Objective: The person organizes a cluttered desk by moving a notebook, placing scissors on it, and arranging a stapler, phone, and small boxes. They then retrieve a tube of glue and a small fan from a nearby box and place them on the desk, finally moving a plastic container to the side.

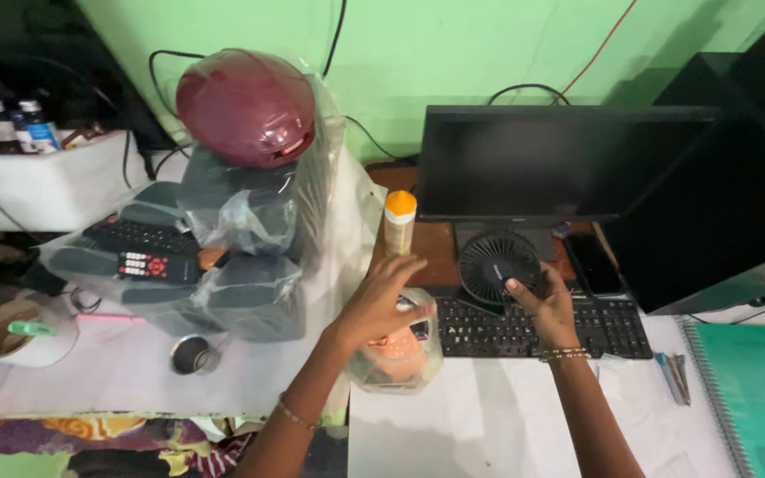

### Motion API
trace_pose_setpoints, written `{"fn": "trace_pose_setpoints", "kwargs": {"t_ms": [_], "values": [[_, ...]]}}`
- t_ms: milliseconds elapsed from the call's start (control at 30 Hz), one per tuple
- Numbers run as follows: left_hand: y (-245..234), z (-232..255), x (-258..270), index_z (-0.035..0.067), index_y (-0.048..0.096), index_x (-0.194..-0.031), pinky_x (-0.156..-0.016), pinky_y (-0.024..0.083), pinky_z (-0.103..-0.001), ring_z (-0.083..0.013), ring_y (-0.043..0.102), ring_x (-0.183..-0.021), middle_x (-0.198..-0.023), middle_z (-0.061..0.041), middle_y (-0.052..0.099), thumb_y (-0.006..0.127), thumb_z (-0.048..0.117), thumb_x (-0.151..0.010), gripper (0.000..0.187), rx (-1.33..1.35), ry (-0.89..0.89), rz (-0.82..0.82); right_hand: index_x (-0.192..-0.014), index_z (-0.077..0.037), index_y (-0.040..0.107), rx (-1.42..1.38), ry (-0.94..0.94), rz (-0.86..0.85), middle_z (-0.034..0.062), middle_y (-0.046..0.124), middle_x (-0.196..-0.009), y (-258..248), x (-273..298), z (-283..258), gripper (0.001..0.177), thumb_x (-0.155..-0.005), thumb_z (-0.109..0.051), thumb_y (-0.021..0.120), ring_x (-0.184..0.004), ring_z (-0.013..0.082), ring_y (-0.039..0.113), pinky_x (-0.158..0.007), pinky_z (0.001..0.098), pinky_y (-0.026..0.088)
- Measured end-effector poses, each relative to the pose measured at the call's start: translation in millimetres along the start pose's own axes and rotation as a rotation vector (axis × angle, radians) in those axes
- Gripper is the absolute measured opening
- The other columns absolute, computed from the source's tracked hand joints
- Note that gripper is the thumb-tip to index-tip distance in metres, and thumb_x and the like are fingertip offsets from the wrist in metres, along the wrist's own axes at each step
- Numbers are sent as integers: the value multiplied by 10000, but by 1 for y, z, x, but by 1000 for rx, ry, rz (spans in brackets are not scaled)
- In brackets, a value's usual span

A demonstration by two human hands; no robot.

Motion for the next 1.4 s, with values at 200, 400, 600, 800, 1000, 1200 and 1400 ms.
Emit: {"fn": "trace_pose_setpoints", "kwargs": {"t_ms": [200,400,600,800,1000,1200,1400], "values": [[9,17,43,107,384,-1536,-1187,140,-651,-450,188,-1492,-1607,-187,276,797,754,-653,1171,-291,-51,-140,-1281,-52,594,-20,54,30,77,698,-1208,-7,7,50,508,-816,-120,787,-1086,189,692,-919,329,609],[12,37,43,82,396,-1537,-1106,275,-625,-457,306,-1413,-1586,-222,315,838,610,-682,1098,-352,-8,-25,-1320,-58,594,-5,170,68,101,683,-1249,-19,24,73,525,-832,-148,764,-1107,218,688,-904,358,614],[14,36,34,60,477,-1478,-1092,327,-592,-449,361,-1353,-1519,-222,381,857,513,-670,1001,-364,-86,23,-1317,-28,581,-66,175,81,118,692,-1235,-42,40,87,484,-880,-171,728,-1068,244,716,-846,379,608],[16,56,22,53,498,-1455,-1076,335,-609,-469,369,-1332,-1485,-202,424,865,478,-663,972,-407,-140,35,-1350,-18,598,-21,225,193,116,701,-1181,-98,58,134,475,-947,-258,671,-1012,242,708,-801,408,637],[15,102,8,52,505,-1459,-1062,358,-601,-471,397,-1344,-1496,-233,410,860,488,-659,978,-369,-16,92,-1393,-60,584,-114,318,327,95,693,-1119,-161,83,188,459,-976,-247,633,-969,228,685,-794,440,606],[41,133,-10,71,524,-1441,-1045,348,-611,-472,378,-1344,-1508,-212,419,879,486,-647,963,-293,45,52,-1343,-13,565,-315,388,380,135,691,-1084,-192,109,222,381,-1015,-207,565,-945,272,706,-840,462,627],[46,122,-27,34,534,-1444,-1082,404,-507,-412,473,-1309,-1482,-202,486,874,495,-667,966,-97,-15,100,-1300,36,561,-388,367,376,151,679,-1115,-214,109,247,355,-1034,-197,536,-953,269,706,-876,473,620]]}}
Point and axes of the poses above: each hand's wrist, its own x-axis away from the middle knuckle, its own y-axis out of the palm, z = x × y, the point moved 10 cm from there along -x, towards the middle knuckle
